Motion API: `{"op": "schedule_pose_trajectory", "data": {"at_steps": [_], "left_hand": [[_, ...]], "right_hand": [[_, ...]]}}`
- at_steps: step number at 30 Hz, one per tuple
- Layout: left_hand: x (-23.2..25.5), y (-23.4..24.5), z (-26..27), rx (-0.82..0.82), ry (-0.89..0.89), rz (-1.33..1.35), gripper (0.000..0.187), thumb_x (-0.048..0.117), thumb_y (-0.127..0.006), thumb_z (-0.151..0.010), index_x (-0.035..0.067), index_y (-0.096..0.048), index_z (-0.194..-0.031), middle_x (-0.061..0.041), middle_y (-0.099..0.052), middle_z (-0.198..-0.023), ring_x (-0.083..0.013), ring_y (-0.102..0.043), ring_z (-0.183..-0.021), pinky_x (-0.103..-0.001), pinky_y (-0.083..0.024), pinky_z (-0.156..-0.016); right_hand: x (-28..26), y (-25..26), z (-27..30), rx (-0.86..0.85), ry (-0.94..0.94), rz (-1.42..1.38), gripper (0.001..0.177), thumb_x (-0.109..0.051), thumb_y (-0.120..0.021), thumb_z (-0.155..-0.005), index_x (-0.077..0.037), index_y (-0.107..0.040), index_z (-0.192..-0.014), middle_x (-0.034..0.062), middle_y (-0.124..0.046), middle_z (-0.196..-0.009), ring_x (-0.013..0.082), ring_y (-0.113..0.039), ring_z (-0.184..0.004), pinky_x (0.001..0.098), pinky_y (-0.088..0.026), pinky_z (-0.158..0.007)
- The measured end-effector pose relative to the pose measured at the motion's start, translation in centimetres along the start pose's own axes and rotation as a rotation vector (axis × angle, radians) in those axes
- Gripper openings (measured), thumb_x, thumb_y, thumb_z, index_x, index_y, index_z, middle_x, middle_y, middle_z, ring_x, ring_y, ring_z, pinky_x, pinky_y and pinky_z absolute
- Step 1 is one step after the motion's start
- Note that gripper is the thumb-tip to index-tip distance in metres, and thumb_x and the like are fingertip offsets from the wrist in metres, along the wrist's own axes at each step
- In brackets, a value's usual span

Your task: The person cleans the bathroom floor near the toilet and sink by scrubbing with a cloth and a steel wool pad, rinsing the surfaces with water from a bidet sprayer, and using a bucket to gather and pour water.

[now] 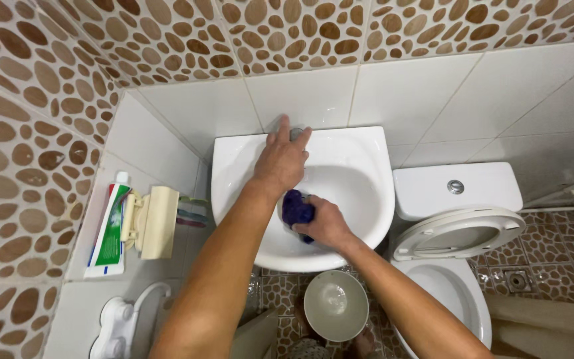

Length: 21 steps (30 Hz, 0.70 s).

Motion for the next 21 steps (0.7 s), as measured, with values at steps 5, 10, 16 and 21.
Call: {"op": "schedule_pose_trajectory", "data": {"at_steps": [5,10,16,21], "left_hand": [[-2.5,-5.0,-5.6,-0.278,0.01,-0.265,0.034,0.015,-0.057,-0.11,0.012,-0.074,-0.139,-0.023,-0.059,-0.154,-0.0412,-0.057,-0.144,-0.048,-0.053,-0.115],[-2.0,-3.9,-6.2,-0.368,0.071,-0.295,0.032,0.022,-0.059,-0.113,0.008,-0.07,-0.139,-0.022,-0.068,-0.14,-0.0357,-0.069,-0.131,-0.044,-0.062,-0.105],[-1.8,0.6,-5.8,-0.481,0.022,-0.283,0.039,0.041,-0.063,-0.11,0.013,-0.063,-0.136,-0.014,-0.075,-0.129,-0.0339,-0.071,-0.126,-0.051,-0.06,-0.1],[-0.7,-0.6,-5.3,-0.348,0.278,-0.137,0.039,0.044,-0.065,-0.108,0.016,-0.065,-0.135,-0.009,-0.079,-0.129,-0.0336,-0.074,-0.124,-0.051,-0.061,-0.1]], "right_hand": [[2.3,-4.4,-5.6,-0.047,0.096,0.163,0.061,-0.019,-0.092,-0.074,-0.011,-0.076,-0.132,0.0208,-0.078,-0.121,0.0388,-0.077,-0.109,0.046,-0.063,-0.101],[2.9,-5.8,-7.2,-0.143,0.062,0.378,0.078,-0.043,-0.1,-0.074,-0.016,-0.07,-0.141,0.0263,-0.065,-0.127,0.0469,-0.068,-0.115,0.0514,-0.059,-0.099],[1.6,-4.7,-7.6,-0.229,-0.019,0.363,0.082,-0.062,-0.098,-0.07,-0.011,-0.074,-0.13,0.0219,-0.074,-0.121,0.0387,-0.077,-0.107,0.048,-0.063,-0.097],[1.4,-5.2,-7.6,-0.267,-0.051,0.345,0.072,-0.065,-0.092,-0.078,-0.011,-0.078,-0.123,0.0184,-0.084,-0.103,0.0354,-0.081,-0.094,0.048,-0.064,-0.089]]}}
Point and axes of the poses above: each hand's wrist, its own z-axis away from the middle knuckle, its own y-axis out of the back of the hand, x = y × z, the point moved 1 cm from there along -z, towards the middle knuckle
